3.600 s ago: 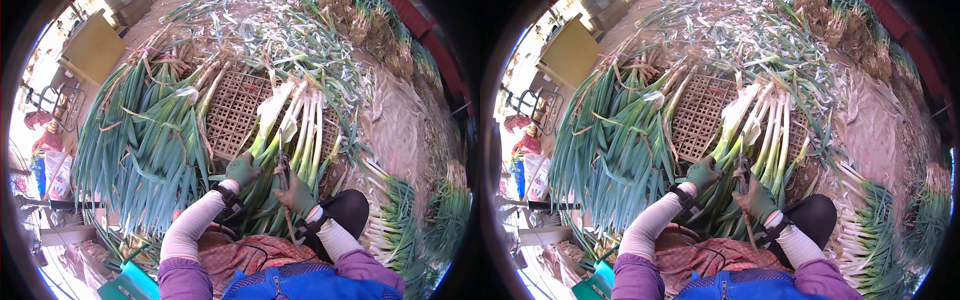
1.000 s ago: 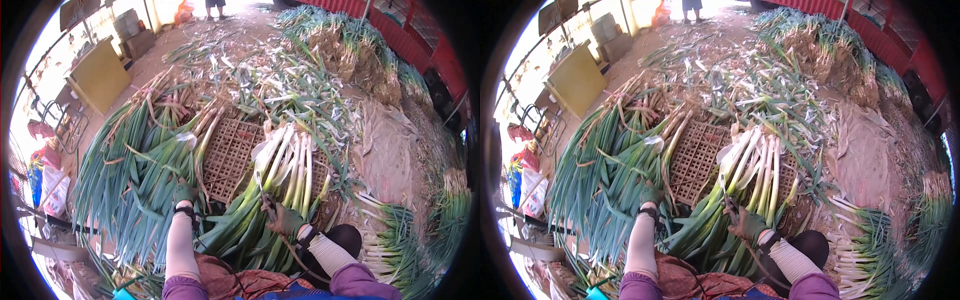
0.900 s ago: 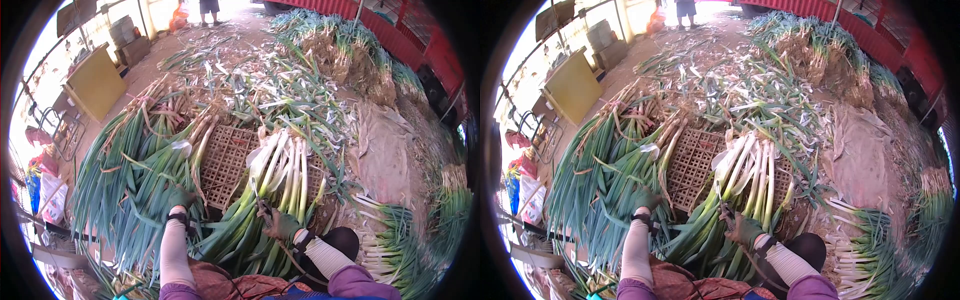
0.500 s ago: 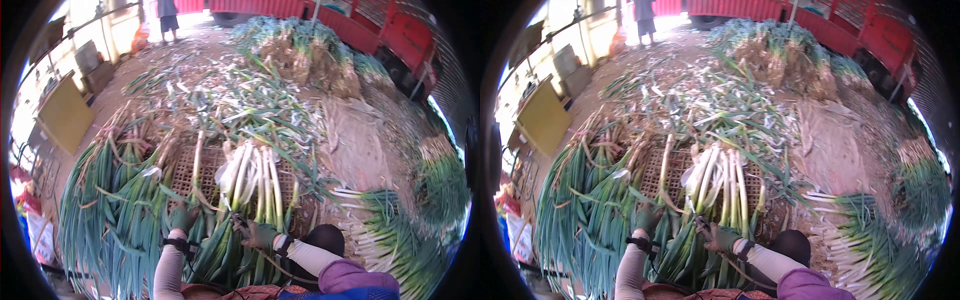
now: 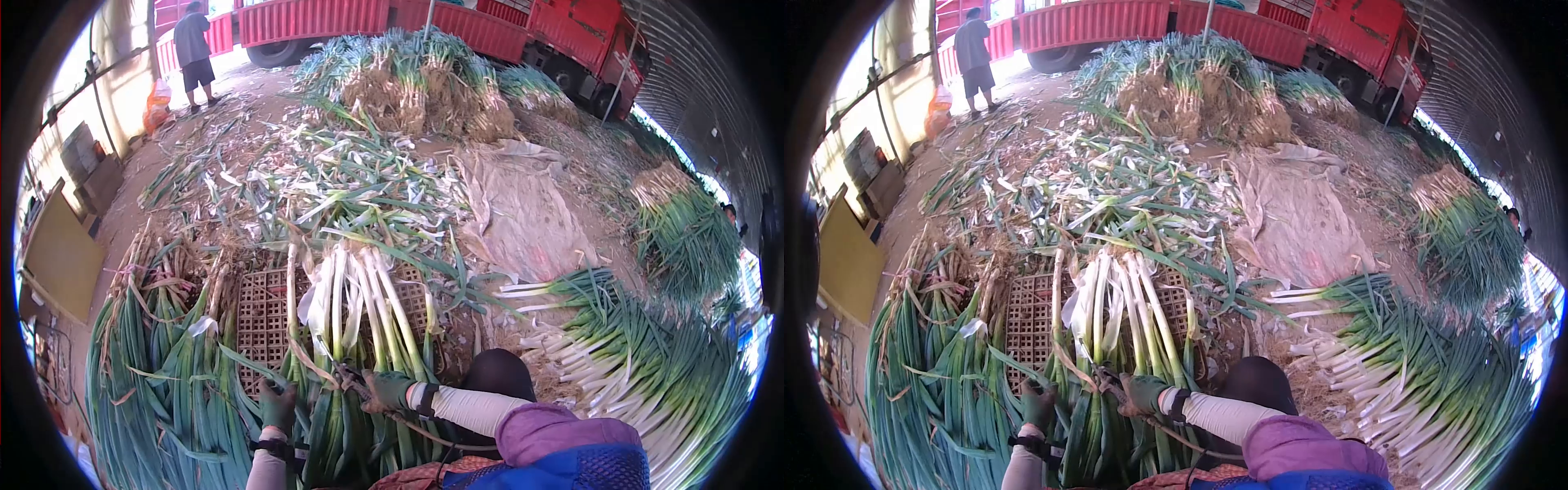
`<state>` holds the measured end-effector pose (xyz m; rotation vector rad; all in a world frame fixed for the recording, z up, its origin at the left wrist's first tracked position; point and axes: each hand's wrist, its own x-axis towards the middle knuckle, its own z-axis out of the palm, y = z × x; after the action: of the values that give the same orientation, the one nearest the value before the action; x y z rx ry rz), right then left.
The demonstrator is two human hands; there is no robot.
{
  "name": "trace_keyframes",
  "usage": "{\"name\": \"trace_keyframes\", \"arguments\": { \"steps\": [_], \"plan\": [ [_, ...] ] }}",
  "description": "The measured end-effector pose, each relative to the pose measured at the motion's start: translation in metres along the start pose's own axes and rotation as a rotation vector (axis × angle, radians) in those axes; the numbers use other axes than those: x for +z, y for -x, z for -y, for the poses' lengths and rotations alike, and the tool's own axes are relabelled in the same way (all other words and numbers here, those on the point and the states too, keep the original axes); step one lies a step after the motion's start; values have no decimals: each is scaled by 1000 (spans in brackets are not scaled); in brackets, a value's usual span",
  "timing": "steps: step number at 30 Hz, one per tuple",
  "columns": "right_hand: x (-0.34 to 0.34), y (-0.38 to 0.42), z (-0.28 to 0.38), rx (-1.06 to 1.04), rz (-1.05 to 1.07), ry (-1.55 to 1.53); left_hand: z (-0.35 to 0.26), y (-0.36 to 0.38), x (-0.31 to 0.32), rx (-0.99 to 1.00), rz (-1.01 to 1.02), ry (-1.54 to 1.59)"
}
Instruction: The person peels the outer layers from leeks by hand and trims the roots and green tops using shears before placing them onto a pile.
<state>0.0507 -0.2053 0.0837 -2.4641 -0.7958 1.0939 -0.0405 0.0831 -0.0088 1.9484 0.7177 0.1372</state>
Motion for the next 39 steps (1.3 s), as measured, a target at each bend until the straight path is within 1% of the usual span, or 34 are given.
{"name": "trace_keyframes", "arguments": {
  "steps": [1, 4, 5, 6, 7, 8, 9, 10, 11, 12, 13, 16, 17, 20, 21, 24, 25, 28, 29, 32, 33, 34, 36, 39],
  "plan": [
    [0, 1, 1, 3, -10, -8, -2, 6, -1, -2, -62, -65],
    [12, -1, 2, 57, -115, 36, 26, 3, 0, 57, -85, -192],
    [12, 0, 3, 45, -72, -80, -2, 7, -12, -64, 111, -272],
    [5, 8, 9, -9, -74, -172, 33, 1, -2, -52, 214, 160],
    [2, 15, 16, -36, -91, -233, 94, -35, 8, -88, 396, -247],
    [14, 12, 13, -89, -144, -195, 49, -12, -2, -133, 357, -83],
    [12, 27, 28, -110, -104, -212, 47, -8, 0, -163, 321, 86],
    [7, 40, 43, -128, -69, -225, 46, -8, -3, -152, 281, -73],
    [16, 40, 43, -122, -45, -230, 31, -1, -4, -172, 244, -17],
    [24, 38, 43, -113, -30, -235, 56, -11, 2, -179, 238, -52],
    [29, 34, 41, -100, -25, -238, 73, -16, 11, -229, 197, -131],
    [25, 13, 38, -30, -53, -313, 56, -7, 9, -176, 209, -66],
    [16, 9, 45, 0, -49, -311, 52, -3, 11, -143, 139, -87],
    [16, -7, 46, -77, -149, -137, 27, 6, 6, -130, 130, -202],
    [10, -2, 55, -46, -117, -144, 18, 9, -1, -165, 225, -144],
    [-9, -4, 75, -37, -48, -181, -9, 12, -15, -207, 255, -149],
    [-17, 11, 85, -83, -23, -205, -1, 7, -14, -154, 261, -172],
    [16, 2, 58, -166, 0, -135, 5, -3, -21, -112, 245, -137],
    [-1, 16, 76, -127, 16, -128, -14, 0, -29, -141, 270, -172],
    [-10, 9, 83, -123, -28, -139, -22, 1, -25, -227, 314, -174],
    [-11, -1, 83, -28, 27, -128, -10, -1, -16, -156, 252, -118],
    [-9, -10, 80, -25, 13, -106, 3, -4, -12, -153, 243, -165],
    [-7, -22, 78, -18, -18, -62, -15, 2, -16, -143, 227, -258],
    [-15, -9, 86, -41, 54, -80, -11, 2, -16, -147, 230, -172]
  ]
}}
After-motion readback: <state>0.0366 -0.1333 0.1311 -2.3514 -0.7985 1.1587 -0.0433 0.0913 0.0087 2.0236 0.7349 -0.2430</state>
